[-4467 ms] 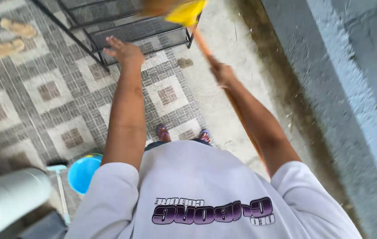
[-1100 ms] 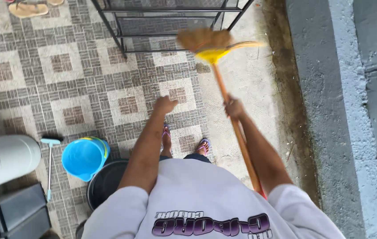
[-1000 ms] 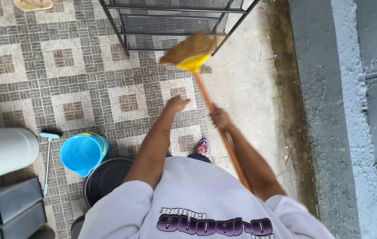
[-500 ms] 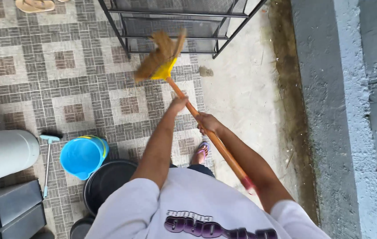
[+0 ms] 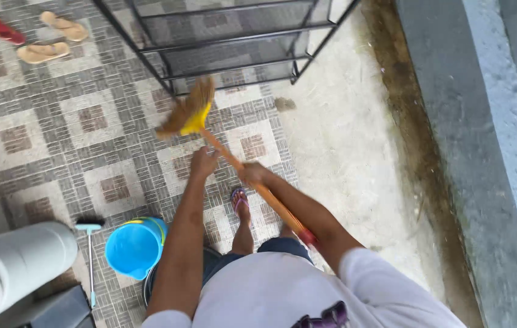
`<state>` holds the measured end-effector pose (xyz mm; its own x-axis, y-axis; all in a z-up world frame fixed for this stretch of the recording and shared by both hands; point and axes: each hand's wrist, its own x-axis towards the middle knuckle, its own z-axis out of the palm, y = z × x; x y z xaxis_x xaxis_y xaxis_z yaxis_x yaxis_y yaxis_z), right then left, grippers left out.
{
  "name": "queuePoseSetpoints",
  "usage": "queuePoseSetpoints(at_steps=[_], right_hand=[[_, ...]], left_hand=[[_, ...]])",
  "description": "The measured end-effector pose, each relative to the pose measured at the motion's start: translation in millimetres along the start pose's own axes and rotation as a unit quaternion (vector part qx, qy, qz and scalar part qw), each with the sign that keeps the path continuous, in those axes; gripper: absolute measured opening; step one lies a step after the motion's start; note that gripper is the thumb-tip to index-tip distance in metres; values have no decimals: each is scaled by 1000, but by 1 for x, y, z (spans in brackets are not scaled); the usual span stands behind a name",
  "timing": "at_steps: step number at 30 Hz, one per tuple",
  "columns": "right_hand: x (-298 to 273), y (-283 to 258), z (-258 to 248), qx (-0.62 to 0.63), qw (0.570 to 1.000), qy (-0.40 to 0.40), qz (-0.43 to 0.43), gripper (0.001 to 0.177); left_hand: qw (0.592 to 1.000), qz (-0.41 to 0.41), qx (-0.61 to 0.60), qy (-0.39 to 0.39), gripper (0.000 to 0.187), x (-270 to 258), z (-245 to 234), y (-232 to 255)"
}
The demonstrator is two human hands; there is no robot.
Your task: The person organizes several pairs of shoes on the floor, then uses a broom to sweep the tiled area and a metal shoe rack. The person also moves a spray bottle and a hanger before sweeping.
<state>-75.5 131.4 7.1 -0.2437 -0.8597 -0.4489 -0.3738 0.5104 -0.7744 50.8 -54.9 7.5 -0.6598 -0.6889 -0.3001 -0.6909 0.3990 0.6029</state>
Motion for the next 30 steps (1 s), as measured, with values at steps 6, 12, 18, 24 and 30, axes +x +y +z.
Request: queuePoseSetpoints(at_steps=[6,12,18,24,30], right_hand=[[46,51,-130,484,853,128,152,27],[-67,67,-162,153,940,241,185,29],[-181,-25,-49,10,987,110,117,64],[-287,-143,-72,-17,984,7,177,91],[-338,-149,-73,17,990,23,138,84]], left_hand=[[999,-28,-11,-45,74,-1,-12,-17],[989,-63,93,-94,79,0,-10,-6],[990,41,113,-71,73,9,38,67],[989,54,-11,139,62,5,39,115],[973,-83,9,216,78,-26,41,136]])
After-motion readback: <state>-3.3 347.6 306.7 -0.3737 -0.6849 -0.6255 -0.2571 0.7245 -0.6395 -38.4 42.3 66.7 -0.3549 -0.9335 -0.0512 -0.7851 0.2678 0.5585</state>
